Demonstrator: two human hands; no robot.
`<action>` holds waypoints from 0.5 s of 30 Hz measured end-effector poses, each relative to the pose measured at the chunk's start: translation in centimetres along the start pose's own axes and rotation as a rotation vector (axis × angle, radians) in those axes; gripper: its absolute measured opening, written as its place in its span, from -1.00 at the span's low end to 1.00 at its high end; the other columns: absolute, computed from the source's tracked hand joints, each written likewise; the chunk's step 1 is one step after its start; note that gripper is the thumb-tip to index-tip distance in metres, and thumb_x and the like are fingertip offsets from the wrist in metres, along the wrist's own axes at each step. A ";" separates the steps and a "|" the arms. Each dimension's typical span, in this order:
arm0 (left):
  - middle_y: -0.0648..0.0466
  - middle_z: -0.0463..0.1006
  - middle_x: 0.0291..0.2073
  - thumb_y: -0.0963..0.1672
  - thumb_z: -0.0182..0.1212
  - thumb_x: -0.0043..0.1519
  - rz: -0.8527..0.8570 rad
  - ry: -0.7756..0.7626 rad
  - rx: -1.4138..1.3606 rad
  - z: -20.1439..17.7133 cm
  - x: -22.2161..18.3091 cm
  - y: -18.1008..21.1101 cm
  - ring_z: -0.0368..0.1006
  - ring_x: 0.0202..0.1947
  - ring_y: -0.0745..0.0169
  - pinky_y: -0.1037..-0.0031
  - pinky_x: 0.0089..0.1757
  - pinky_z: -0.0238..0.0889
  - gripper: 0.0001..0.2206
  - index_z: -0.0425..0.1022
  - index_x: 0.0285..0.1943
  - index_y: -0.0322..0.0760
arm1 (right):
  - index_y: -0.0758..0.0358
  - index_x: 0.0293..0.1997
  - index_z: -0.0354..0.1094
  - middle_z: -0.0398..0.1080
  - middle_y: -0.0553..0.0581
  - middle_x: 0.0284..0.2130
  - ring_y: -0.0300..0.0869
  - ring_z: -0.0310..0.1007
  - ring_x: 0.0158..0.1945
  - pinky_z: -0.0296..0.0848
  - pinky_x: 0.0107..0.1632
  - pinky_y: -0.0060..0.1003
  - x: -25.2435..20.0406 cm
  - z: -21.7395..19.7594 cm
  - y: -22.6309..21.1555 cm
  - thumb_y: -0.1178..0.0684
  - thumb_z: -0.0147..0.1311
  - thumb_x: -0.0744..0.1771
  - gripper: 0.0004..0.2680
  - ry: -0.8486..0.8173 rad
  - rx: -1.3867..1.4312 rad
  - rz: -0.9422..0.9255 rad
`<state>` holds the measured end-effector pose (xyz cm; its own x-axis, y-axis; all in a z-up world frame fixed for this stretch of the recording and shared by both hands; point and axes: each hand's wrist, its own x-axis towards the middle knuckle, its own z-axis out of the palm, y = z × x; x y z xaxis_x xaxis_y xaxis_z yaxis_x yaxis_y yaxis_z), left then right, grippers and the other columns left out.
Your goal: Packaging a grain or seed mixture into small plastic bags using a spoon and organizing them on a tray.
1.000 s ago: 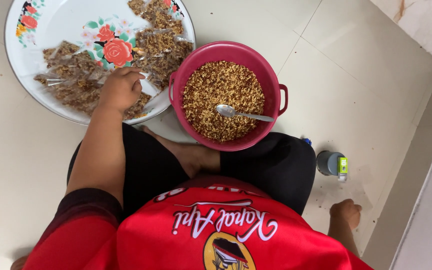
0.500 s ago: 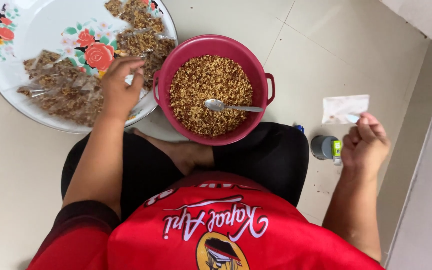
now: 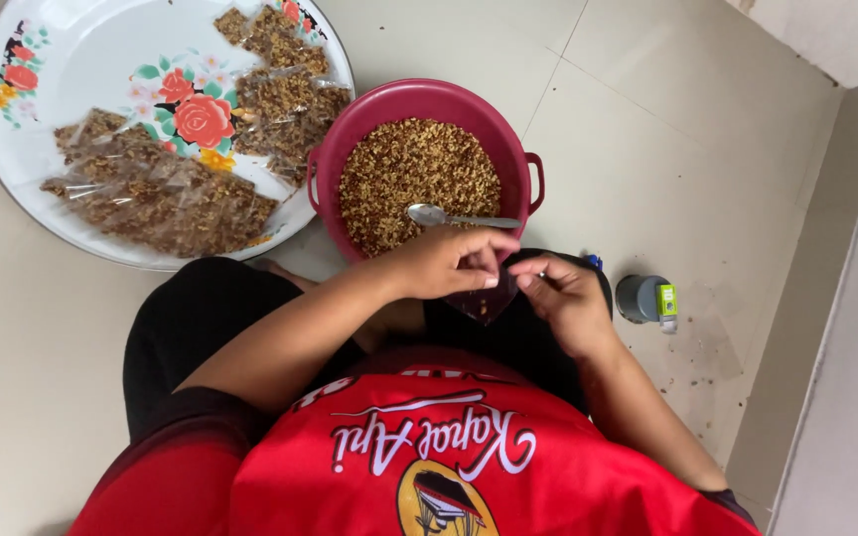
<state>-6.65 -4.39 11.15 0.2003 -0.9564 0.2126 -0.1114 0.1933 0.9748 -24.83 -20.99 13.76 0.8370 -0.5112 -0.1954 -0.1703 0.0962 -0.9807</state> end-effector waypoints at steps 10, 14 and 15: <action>-0.08 0.67 -0.18 -0.11 0.17 0.32 -0.106 0.047 0.524 -3.3 -3.1 -4.7 0.58 -0.09 -0.18 0.08 -0.04 0.43 -0.80 0.56 0.10 -0.15 | 0.09 0.06 0.56 0.50 0.10 -0.30 -0.15 0.49 -0.26 0.43 -0.21 -0.22 -12.1 -39.6 24.5 -0.02 0.11 0.46 -0.86 0.597 -1.345 0.300; 0.03 0.70 -0.17 -0.12 0.12 0.36 -0.207 0.146 0.501 -4.9 -3.1 -5.9 0.59 -0.07 -0.07 0.15 -0.01 0.41 -0.83 0.49 0.11 -0.09 | 0.10 0.10 0.55 0.45 0.07 -0.21 -0.15 0.48 -0.21 0.41 -0.17 -0.20 -23.3 -47.5 22.6 0.00 0.04 0.46 -0.83 0.609 -1.712 0.558; 0.03 0.70 -0.17 -0.12 0.12 0.36 -0.204 0.145 0.502 -5.2 -3.1 -5.7 0.59 -0.07 -0.07 0.15 -0.01 0.41 -0.83 0.49 0.11 -0.09 | 0.11 0.13 0.53 0.42 0.11 -0.15 -0.11 0.46 -0.17 0.39 -0.13 -0.16 -25.9 -47.1 22.1 0.01 0.03 0.45 -0.82 0.658 -1.651 0.584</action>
<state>-1.62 -1.37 5.24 0.3942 -0.9168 0.0643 -0.4986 -0.1545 0.8529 -74.70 -45.83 -2.55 0.2544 -0.9665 -0.0334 -0.9275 -0.2536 0.2747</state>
